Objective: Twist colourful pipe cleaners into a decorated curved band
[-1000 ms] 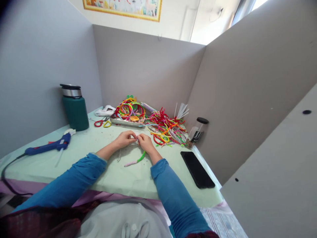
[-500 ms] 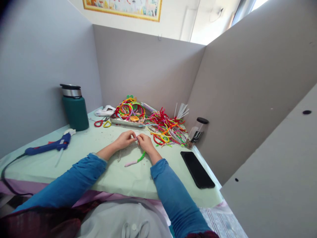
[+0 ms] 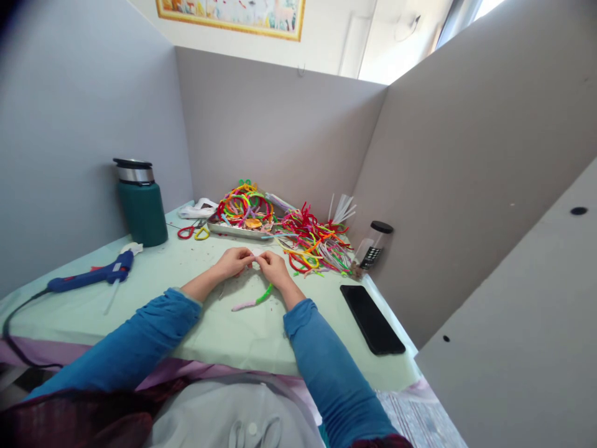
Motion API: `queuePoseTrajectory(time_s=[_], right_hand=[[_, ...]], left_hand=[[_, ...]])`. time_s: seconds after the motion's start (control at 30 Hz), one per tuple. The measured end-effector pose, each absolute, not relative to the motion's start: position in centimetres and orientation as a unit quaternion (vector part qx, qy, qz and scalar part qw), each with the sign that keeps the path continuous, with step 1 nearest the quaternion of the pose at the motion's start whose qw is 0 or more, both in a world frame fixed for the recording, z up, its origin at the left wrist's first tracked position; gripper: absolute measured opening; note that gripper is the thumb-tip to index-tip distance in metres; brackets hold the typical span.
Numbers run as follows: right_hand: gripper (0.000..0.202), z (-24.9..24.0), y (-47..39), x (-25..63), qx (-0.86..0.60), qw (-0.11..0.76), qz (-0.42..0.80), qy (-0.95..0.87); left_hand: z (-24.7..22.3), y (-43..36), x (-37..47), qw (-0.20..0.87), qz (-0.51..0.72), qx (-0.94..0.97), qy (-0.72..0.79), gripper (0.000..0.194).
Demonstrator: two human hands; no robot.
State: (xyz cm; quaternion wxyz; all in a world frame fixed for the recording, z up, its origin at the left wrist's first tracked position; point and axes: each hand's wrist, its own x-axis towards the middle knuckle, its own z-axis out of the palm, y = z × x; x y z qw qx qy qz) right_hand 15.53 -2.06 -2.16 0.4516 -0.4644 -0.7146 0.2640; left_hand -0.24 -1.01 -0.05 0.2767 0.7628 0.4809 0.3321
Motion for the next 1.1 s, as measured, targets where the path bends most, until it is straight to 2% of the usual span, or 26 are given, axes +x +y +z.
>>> queuePoseTrajectory(time_s=[0.4,0.63,1.1], right_hand=[[0.017,-2.90,-1.53,15.52,-0.452,0.443,0.285,-0.720],[0.014,-2.38,-2.20,15.45,-0.448,0.430,0.263,-0.738],[0.026,-2.79,-2.04,15.43,-0.459,0.420,0.205,-0.756]], left_hand=[[-0.02,-0.86,-0.51,0.292,0.326,0.760,0.481,0.028],[0.08,-1.10,-0.51,0.316,0.317,0.753,0.482,0.035],[0.10,-0.84,-0.35,0.264,0.330,0.758,0.496,0.036]])
